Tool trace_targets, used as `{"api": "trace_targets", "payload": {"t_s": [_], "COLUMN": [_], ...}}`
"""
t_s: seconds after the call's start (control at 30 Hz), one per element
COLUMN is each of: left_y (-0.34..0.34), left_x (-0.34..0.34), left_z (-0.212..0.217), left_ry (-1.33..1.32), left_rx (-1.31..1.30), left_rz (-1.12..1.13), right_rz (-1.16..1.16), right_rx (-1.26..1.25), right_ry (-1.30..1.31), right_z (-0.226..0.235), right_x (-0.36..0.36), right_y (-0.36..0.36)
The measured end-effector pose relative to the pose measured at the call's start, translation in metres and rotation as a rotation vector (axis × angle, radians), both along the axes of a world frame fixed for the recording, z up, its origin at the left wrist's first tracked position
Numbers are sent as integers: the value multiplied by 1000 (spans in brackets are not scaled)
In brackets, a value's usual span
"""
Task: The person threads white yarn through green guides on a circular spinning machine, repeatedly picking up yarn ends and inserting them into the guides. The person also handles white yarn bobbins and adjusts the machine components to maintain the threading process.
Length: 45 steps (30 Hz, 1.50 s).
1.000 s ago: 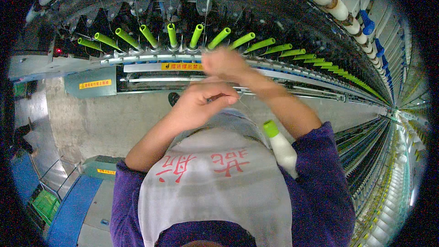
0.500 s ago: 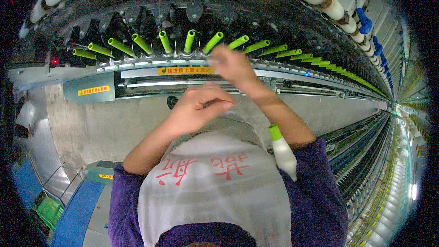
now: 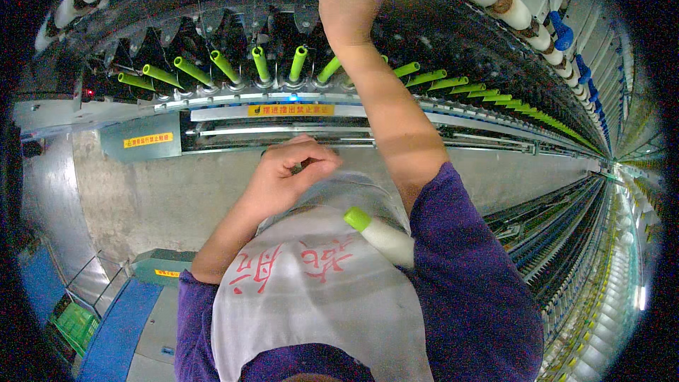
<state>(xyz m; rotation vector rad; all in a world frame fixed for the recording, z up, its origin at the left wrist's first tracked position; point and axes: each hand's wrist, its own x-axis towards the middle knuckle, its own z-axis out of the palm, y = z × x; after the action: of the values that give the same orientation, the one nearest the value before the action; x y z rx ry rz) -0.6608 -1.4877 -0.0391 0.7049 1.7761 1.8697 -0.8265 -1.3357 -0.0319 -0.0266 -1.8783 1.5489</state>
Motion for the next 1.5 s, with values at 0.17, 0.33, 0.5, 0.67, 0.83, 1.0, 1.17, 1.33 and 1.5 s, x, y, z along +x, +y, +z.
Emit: {"api": "trace_targets", "payload": {"t_s": [0.17, 0.33, 0.5, 0.67, 0.83, 1.0, 1.17, 1.33, 1.5], "left_y": [-8, -10, -8, -4, -9, -18, -22, -28, -53], "left_x": [-1, -6, -9, -10, -7, 4, 18, 25, 14], "left_z": [2, 2, -3, -5, -2, 4, 15, 27, 29], "left_ry": [-12, 13, 100, 91, 96, -50, -51, -34, 83], "left_rx": [1, 69, 142, 105, 88, 0, -79, -160, -195], "left_rz": [-10, -25, -37, -91, -128, -96, 33, 73, 18], "right_rz": [33, 415, 664, 328, 182, -44, -92, -75, -263], "right_rx": [215, 495, 592, 686, 273, 289, 385, 330, 436], "right_ry": [-65, -504, -891, -999, -358, -86, -12, 112, 145], "right_z": [-17, -69, -106, -103, -44, -1, 9, -6, -24], "right_x": [30, 149, 204, 172, 112, 52, 30, 19, 6], "right_y": [7, 5, 61, 61, 23, 0, -6, -4, -1]}}
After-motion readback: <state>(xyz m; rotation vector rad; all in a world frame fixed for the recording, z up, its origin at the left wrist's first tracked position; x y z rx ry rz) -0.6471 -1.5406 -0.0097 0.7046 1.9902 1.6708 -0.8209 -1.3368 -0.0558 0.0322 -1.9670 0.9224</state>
